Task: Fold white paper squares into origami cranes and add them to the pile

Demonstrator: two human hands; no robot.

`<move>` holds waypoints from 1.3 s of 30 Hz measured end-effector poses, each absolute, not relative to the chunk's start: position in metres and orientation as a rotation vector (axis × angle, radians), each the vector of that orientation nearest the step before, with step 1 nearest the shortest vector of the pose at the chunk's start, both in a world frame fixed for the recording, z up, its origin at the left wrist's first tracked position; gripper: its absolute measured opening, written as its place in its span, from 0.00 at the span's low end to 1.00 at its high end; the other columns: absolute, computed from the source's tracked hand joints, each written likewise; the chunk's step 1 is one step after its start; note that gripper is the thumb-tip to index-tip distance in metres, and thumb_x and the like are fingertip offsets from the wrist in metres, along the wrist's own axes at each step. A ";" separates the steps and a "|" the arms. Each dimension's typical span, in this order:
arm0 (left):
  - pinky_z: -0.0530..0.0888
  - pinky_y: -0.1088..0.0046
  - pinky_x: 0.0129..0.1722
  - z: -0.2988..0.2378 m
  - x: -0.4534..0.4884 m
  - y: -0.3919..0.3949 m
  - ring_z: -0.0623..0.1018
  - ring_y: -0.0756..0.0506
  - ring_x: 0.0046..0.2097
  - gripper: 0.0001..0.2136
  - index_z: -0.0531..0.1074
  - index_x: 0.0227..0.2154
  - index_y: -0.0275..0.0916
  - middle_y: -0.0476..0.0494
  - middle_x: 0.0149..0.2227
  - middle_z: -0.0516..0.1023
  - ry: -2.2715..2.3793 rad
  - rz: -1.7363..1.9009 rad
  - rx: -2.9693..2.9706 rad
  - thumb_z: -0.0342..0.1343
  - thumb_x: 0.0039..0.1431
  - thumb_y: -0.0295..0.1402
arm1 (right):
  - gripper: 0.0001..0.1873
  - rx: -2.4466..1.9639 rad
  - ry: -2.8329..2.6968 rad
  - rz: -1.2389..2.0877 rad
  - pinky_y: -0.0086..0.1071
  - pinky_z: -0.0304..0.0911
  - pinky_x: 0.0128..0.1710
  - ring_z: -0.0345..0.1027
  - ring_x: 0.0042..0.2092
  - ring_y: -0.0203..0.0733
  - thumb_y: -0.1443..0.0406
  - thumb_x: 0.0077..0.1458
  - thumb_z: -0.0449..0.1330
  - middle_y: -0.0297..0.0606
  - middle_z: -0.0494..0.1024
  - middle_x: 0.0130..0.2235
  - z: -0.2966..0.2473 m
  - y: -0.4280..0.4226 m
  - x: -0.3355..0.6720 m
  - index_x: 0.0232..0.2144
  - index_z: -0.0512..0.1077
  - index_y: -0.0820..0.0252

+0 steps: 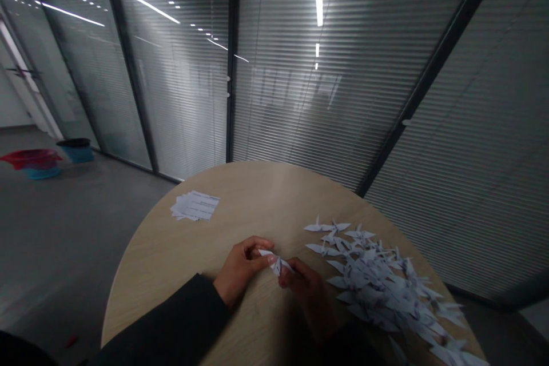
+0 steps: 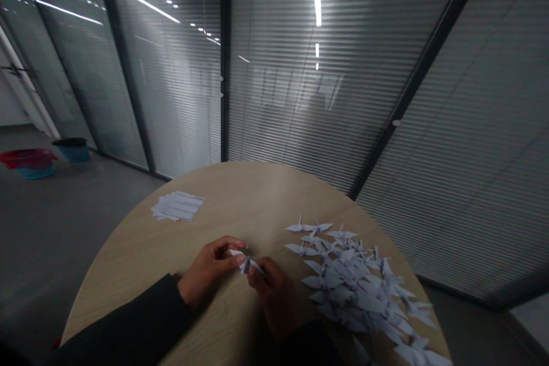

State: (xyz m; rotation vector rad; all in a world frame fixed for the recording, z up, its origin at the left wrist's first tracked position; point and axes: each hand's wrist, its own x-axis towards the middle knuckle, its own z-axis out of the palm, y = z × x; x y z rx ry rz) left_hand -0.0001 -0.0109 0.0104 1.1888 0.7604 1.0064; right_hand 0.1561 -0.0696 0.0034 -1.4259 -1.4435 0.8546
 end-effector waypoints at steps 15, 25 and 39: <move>0.59 0.75 0.23 0.012 -0.001 -0.015 0.63 0.51 0.22 0.24 0.69 0.22 0.36 0.53 0.19 0.64 0.760 0.877 1.521 0.57 0.48 0.57 | 0.23 -1.459 -1.341 0.821 0.32 0.59 0.30 0.66 0.29 0.41 0.43 0.50 0.51 0.33 0.71 0.23 0.013 -0.074 0.155 0.23 0.66 0.55; 0.63 0.75 0.24 0.014 -0.001 -0.012 0.65 0.51 0.22 0.26 0.69 0.21 0.36 0.51 0.20 0.66 0.704 0.914 1.412 0.59 0.45 0.58 | 0.24 -1.406 -1.330 0.799 0.32 0.58 0.31 0.66 0.30 0.42 0.42 0.51 0.51 0.32 0.72 0.24 0.008 -0.072 0.158 0.22 0.66 0.54; 0.64 0.73 0.29 0.019 -0.002 -0.017 0.67 0.50 0.25 0.23 0.68 0.21 0.37 0.50 0.21 0.68 0.612 0.959 1.340 0.60 0.48 0.55 | 0.19 -1.240 -1.355 0.845 0.31 0.60 0.32 0.66 0.31 0.41 0.48 0.56 0.52 0.32 0.71 0.26 0.000 -0.071 0.162 0.23 0.66 0.53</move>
